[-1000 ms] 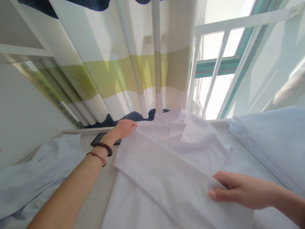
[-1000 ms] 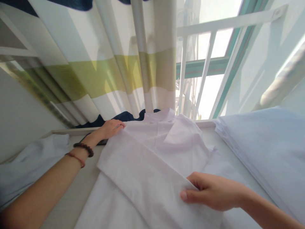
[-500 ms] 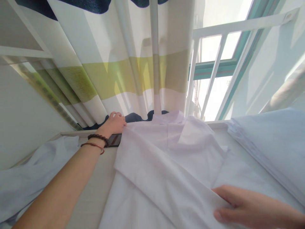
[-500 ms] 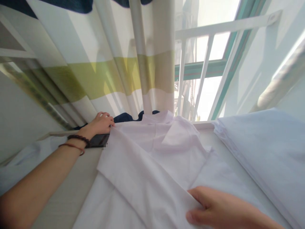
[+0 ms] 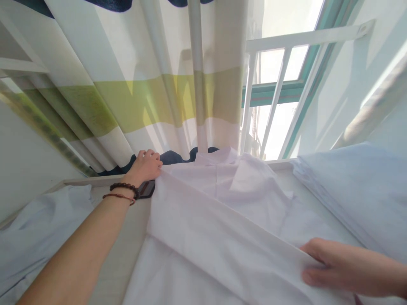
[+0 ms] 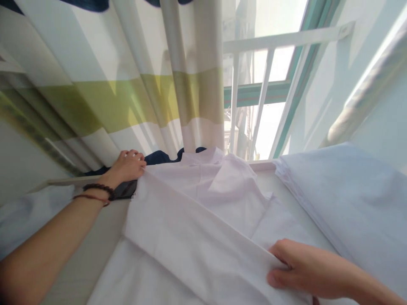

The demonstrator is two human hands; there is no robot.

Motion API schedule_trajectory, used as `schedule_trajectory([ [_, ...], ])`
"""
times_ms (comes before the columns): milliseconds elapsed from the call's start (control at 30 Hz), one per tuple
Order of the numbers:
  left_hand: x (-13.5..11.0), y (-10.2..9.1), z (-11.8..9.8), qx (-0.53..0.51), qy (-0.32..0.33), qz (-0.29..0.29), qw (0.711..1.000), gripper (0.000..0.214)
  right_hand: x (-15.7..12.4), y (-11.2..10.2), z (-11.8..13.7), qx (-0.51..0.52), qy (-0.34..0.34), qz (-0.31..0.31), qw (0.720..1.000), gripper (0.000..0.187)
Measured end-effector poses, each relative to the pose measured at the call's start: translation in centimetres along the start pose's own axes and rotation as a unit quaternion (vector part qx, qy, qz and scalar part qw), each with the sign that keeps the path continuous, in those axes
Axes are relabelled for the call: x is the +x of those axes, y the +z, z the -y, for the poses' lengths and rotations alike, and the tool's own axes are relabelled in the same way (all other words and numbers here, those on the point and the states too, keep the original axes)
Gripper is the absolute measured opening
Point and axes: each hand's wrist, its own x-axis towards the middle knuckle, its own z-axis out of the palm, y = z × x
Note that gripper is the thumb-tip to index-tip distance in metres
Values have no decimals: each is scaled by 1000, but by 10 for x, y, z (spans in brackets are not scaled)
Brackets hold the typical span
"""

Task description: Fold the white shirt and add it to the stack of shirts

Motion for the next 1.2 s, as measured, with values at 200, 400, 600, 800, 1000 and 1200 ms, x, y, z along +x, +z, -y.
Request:
schedule_trajectory([
  [200, -1, -14, -29, 4, -36, -57, 998, 25, -4, 7, 9, -177, 0, -7, 984, 15],
  [400, -51, -32, -81, -58, -43, -106, 992, 24, -6, 1, 11, -164, -45, 0, 985, 24],
  [600, -155, -20, -139, -229, 58, -76, 969, 33, -4, 1, 4, -207, -67, 3, 976, 29],
  [800, -200, 6, -150, -165, 117, -61, 977, 69, -10, -9, -3, -256, -54, -9, 965, 26],
  [1000, -179, -2, -149, -201, 108, -66, 971, 54, 18, -46, -15, -273, -59, -188, 942, 28],
  [1200, -61, -58, -182, -374, 56, -3, 926, 42, 54, -49, -21, -311, -4, -261, 914, 39],
])
